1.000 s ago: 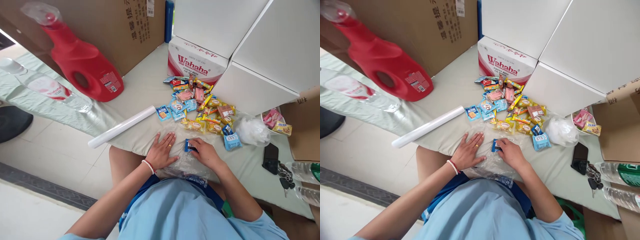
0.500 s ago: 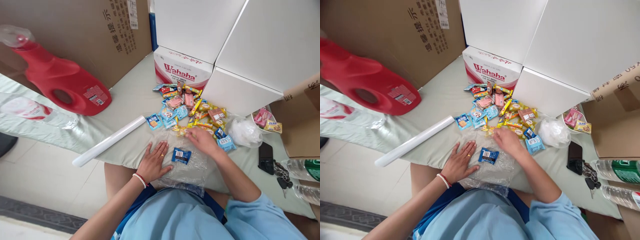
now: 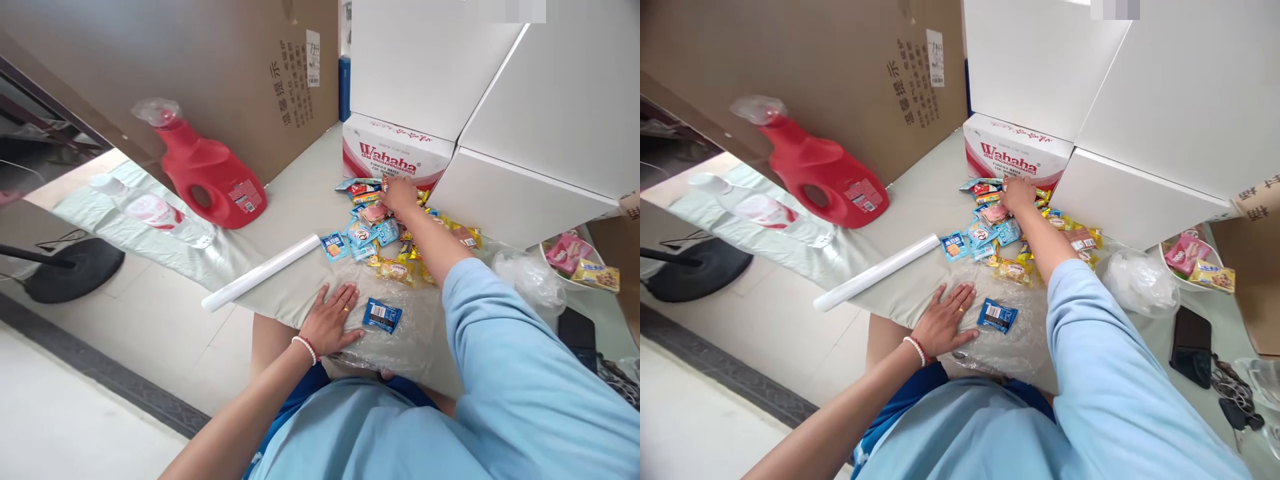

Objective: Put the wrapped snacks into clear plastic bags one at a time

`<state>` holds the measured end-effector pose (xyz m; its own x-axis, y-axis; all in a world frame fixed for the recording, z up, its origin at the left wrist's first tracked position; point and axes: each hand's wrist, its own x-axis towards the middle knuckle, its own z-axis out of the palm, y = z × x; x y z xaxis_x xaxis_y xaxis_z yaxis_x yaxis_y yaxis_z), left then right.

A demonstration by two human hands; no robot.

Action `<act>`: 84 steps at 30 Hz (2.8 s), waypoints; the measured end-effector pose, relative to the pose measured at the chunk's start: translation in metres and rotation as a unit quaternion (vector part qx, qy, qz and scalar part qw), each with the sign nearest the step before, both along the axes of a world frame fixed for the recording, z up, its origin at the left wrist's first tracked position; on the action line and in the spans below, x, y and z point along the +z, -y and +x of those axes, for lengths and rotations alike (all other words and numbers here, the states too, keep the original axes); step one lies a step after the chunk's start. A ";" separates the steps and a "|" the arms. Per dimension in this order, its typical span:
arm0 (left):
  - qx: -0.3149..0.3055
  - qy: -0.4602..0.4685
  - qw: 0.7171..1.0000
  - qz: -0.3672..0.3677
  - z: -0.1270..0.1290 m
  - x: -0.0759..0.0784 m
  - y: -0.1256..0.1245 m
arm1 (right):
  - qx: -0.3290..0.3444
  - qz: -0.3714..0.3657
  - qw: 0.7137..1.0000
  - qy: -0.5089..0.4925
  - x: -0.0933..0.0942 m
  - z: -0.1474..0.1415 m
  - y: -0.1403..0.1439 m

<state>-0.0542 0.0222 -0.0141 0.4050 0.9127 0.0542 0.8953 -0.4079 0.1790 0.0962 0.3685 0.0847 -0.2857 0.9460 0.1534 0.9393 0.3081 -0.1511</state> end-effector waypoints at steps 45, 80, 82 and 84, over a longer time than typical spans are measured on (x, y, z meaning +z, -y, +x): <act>-0.066 0.111 0.987 -0.094 -0.050 0.027 0.048 | 0.304 -0.150 0.928 -0.151 -0.043 0.174 0.374; 0.008 0.125 0.985 0.121 0.056 0.069 0.038 | 0.142 -0.005 0.987 -0.077 -0.025 0.130 0.220; 0.026 0.082 0.994 0.070 0.069 0.062 0.020 | 0.178 -0.046 0.982 -0.031 -0.023 0.106 0.204; 0.040 0.056 0.997 0.031 0.075 0.056 0.005 | 0.188 -0.091 0.978 0.018 -0.026 0.086 0.191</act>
